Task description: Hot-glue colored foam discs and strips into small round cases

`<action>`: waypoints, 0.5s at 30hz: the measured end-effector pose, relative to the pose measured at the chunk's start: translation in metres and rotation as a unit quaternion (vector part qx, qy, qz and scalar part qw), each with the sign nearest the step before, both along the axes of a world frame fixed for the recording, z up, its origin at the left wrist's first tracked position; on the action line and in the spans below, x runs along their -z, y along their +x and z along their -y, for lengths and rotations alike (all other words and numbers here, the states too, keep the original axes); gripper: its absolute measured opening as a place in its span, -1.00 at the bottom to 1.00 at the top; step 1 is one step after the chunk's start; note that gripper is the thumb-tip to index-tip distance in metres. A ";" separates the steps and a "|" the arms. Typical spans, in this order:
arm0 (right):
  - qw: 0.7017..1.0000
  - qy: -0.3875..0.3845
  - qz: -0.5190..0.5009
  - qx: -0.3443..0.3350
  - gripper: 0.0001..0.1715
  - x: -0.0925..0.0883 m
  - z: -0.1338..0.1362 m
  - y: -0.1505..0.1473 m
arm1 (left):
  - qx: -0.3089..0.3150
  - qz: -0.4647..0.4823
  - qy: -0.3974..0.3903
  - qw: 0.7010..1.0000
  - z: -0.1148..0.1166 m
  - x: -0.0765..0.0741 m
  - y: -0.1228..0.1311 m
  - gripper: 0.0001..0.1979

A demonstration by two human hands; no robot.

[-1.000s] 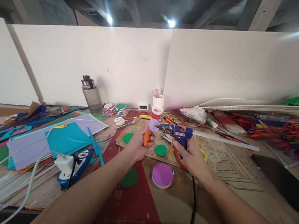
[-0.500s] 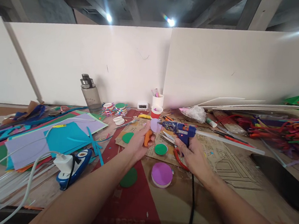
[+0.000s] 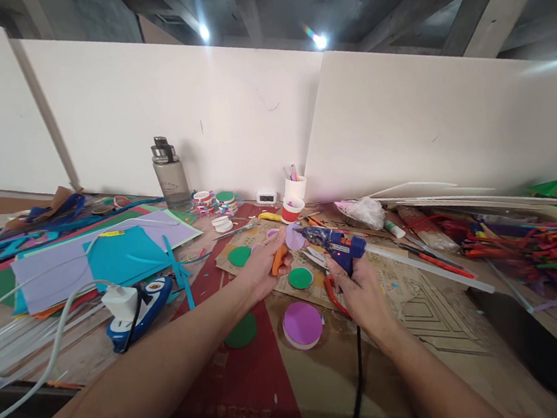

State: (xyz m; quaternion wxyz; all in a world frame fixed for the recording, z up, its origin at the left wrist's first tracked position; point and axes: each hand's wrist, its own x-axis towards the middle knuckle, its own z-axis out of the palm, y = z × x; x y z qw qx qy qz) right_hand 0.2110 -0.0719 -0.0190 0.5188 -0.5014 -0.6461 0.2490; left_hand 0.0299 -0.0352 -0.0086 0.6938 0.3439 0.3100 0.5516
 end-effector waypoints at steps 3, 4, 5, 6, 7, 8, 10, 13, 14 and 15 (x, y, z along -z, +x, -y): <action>1.000 0.010 0.023 -0.007 -0.54 0.000 -0.001 0.001 | -0.007 0.008 -0.001 1.000 -0.001 -0.001 -0.002 -0.51; 1.000 0.014 0.023 -0.009 -0.55 0.000 -0.001 0.001 | -0.011 0.010 -0.001 1.000 -0.002 -0.002 -0.003 -0.51; 1.000 0.018 0.023 -0.008 -0.56 -0.001 -0.001 0.001 | -0.014 0.013 -0.001 1.000 -0.003 -0.002 -0.004 -0.52; 1.000 0.019 0.024 -0.006 -0.56 -0.001 0.000 0.001 | -0.018 0.015 -0.001 1.000 -0.004 -0.003 -0.005 -0.52; 0.999 0.019 0.026 -0.002 -0.56 -0.001 0.000 0.000 | -0.023 0.017 -0.001 1.000 -0.004 -0.004 -0.006 -0.52; 0.999 0.019 0.030 0.000 -0.57 -0.001 0.001 0.000 | -0.029 0.019 -0.001 0.999 -0.005 -0.006 -0.007 -0.51; 0.999 0.020 0.036 -0.011 -0.58 -0.001 0.002 -0.002 | -0.039 0.023 -0.001 0.999 -0.005 -0.008 -0.007 -0.52; 0.998 0.026 0.036 -0.039 -0.57 -0.001 0.003 -0.003 | -0.040 0.021 -0.006 0.999 -0.005 -0.007 -0.006 -0.52; 0.998 0.027 0.036 -0.041 -0.56 -0.001 0.003 -0.003 | -0.037 0.017 -0.007 0.999 -0.004 -0.006 -0.005 -0.52; 0.998 0.027 0.035 -0.036 -0.55 -0.001 0.003 -0.003 | -0.031 0.011 -0.007 0.999 -0.004 -0.004 -0.004 -0.51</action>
